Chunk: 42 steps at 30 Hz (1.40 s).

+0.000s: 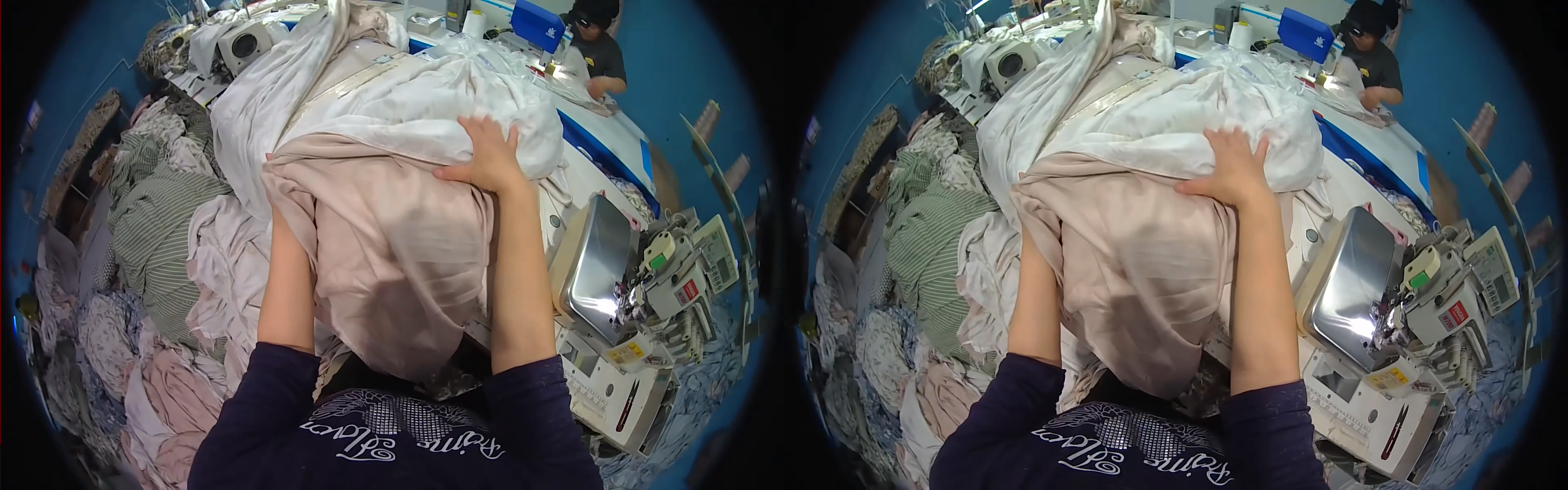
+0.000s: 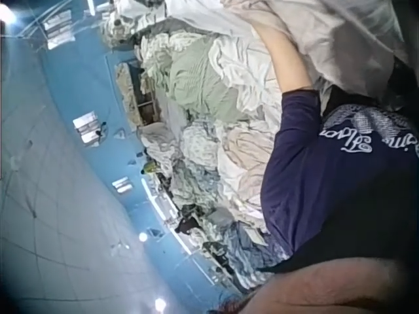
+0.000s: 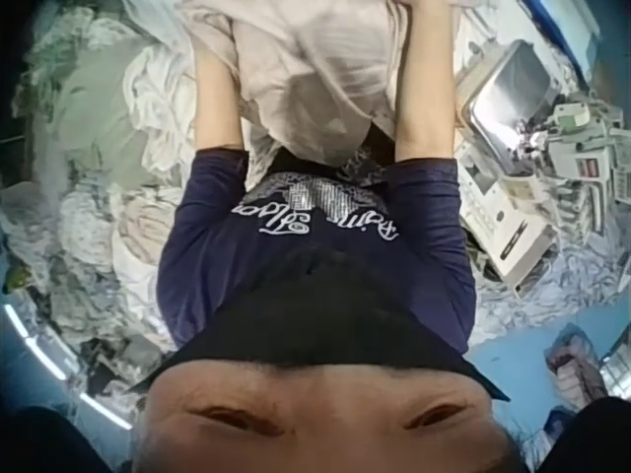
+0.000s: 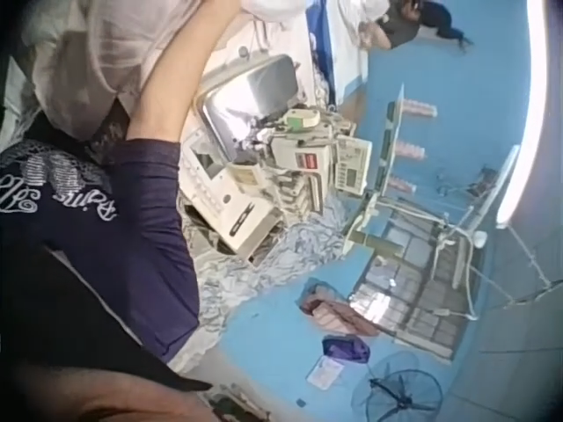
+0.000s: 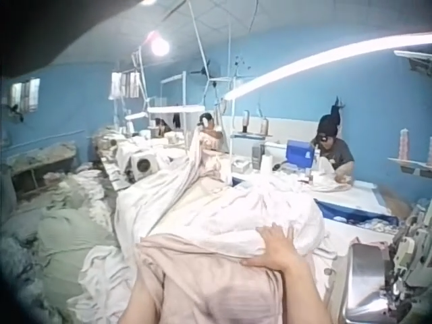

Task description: Sewing white pillow covers using an industrial sewing machine in a factory.

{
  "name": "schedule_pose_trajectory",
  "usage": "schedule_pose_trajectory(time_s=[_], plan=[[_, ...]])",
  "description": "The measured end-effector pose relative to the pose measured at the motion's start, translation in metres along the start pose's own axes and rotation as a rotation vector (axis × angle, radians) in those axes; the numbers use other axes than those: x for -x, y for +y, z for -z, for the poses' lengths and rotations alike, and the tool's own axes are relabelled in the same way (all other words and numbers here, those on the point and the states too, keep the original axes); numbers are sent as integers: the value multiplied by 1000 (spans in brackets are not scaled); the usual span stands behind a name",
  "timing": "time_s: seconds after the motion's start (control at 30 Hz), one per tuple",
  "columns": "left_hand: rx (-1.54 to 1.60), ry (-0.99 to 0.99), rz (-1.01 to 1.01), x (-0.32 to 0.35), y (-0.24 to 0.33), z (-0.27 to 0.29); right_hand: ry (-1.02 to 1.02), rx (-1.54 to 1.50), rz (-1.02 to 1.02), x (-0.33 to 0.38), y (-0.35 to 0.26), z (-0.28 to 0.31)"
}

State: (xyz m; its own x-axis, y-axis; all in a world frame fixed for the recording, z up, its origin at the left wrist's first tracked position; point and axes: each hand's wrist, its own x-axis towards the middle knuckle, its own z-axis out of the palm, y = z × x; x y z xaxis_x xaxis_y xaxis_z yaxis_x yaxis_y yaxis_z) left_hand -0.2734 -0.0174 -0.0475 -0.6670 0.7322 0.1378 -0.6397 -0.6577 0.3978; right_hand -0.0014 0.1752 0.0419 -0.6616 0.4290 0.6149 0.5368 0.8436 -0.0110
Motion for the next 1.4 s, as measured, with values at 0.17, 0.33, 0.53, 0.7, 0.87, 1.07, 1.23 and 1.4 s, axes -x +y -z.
schedule_pose_trajectory(time_s=[0.17,0.33,0.53,0.7,0.87,1.07,1.23,1.4], plan=[[-55,-141,254,21,28,-15,-300,-343,-291,-8,15,-14],[-1170,301,-235,85,11,20,-317,-532,-633,-10,22,-25],[-571,105,310,157,-17,75,-593,-1085,-837,-2,-3,-38],[-633,41,477,172,-30,64,-557,-925,-822,4,5,-41],[-572,-56,550,174,-44,108,-433,-689,-723,5,-17,-32],[-401,-160,522,178,-58,80,-351,-444,-619,12,-32,-20],[-230,-247,575,183,-58,67,-321,-425,-610,22,-37,-19],[-168,-260,608,189,-58,45,-294,-402,-485,53,-62,-12]])
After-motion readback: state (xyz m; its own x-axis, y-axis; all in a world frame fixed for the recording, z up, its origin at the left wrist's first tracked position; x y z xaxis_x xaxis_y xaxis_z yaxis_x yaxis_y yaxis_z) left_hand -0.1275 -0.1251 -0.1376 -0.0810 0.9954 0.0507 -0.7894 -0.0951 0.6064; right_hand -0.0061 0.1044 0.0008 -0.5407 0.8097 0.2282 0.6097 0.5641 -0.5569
